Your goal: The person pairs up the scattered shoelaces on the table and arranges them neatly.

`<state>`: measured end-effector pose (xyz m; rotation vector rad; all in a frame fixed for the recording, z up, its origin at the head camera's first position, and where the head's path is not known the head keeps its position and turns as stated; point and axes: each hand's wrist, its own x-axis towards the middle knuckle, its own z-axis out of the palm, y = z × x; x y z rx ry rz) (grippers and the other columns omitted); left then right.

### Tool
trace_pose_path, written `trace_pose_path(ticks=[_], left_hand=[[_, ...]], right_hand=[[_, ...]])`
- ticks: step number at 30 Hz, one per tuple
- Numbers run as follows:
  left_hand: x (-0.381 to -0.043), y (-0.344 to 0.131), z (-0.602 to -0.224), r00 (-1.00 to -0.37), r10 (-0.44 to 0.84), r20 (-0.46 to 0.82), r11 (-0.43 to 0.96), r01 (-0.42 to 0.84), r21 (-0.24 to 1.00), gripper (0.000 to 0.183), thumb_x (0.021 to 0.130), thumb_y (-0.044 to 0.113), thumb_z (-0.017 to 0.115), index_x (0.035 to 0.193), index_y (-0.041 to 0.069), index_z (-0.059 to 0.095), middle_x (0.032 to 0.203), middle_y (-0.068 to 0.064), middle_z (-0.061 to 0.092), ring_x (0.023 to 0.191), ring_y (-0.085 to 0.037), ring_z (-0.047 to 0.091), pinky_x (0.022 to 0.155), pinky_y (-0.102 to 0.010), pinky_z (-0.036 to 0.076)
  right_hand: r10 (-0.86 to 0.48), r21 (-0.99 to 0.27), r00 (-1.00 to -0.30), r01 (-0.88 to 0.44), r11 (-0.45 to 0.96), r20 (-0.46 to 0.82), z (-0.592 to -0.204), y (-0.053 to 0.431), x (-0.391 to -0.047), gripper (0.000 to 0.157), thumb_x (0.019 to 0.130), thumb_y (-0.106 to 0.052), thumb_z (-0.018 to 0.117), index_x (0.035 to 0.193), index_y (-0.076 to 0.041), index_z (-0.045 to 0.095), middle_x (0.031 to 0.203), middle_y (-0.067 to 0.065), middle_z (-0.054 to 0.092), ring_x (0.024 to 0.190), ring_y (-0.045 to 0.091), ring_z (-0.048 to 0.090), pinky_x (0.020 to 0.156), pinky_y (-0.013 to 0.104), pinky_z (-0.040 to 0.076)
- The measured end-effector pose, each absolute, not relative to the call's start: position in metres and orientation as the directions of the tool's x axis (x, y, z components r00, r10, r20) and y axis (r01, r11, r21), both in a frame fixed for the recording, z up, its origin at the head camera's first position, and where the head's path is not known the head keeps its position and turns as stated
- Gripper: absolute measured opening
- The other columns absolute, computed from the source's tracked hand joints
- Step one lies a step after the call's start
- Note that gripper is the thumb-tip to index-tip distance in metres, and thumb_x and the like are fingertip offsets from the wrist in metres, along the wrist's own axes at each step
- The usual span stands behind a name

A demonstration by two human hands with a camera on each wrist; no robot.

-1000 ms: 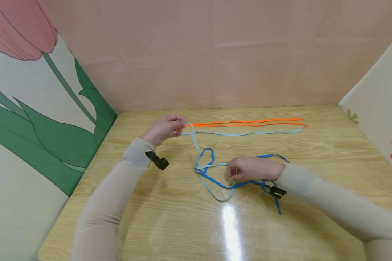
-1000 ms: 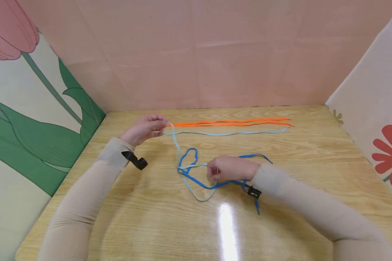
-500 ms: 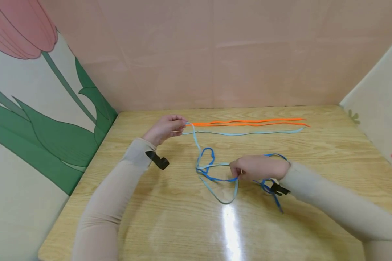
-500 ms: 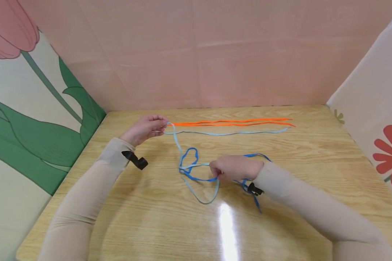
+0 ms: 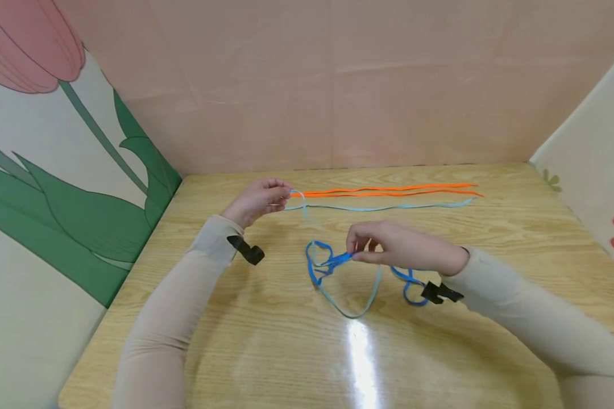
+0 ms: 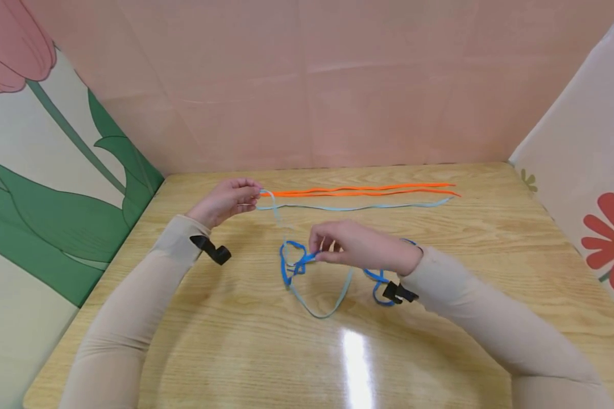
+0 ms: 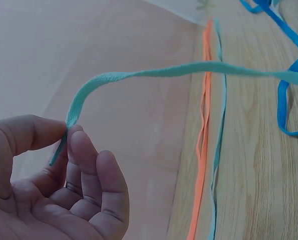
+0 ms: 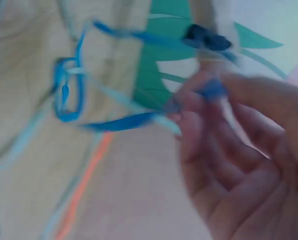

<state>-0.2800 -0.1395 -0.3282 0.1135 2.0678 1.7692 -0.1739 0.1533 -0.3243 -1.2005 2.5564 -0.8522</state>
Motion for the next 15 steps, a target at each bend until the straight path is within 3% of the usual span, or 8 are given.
trace_pose_path(ticks=[6,15], left_hand=[[-0.280,-0.140,-0.329,-0.912,0.318,-0.258,0.187,-0.206,0.960,0.012,0.100,0.012,0.052,0.108,0.005,0.058,0.092,-0.002,0.057,0.079,-0.014,0.054,0.074,-0.023,0.052],[-0.280,-0.138,-0.334,-0.916,0.321,-0.240,0.158,-0.198,0.967,0.011,0.099,0.008,0.054,0.107,0.003,0.057,0.085,0.000,0.058,0.074,-0.010,0.055,0.071,-0.022,0.053]], right_hand=[[-0.793,-0.548,-0.603,-0.636,0.544,-0.088,-0.358,0.154,-0.177,0.015,0.090,-0.005,0.064,0.100,-0.015,0.060,0.104,-0.003,0.062,0.086,0.007,0.062,0.075,0.024,0.053],[-0.830,-0.515,-0.531,-0.669,0.535,-0.172,-0.376,0.131,-0.173,0.012,0.092,-0.012,0.066,0.087,-0.021,0.059,0.080,-0.016,0.056,0.074,0.001,0.054,0.067,0.022,0.049]])
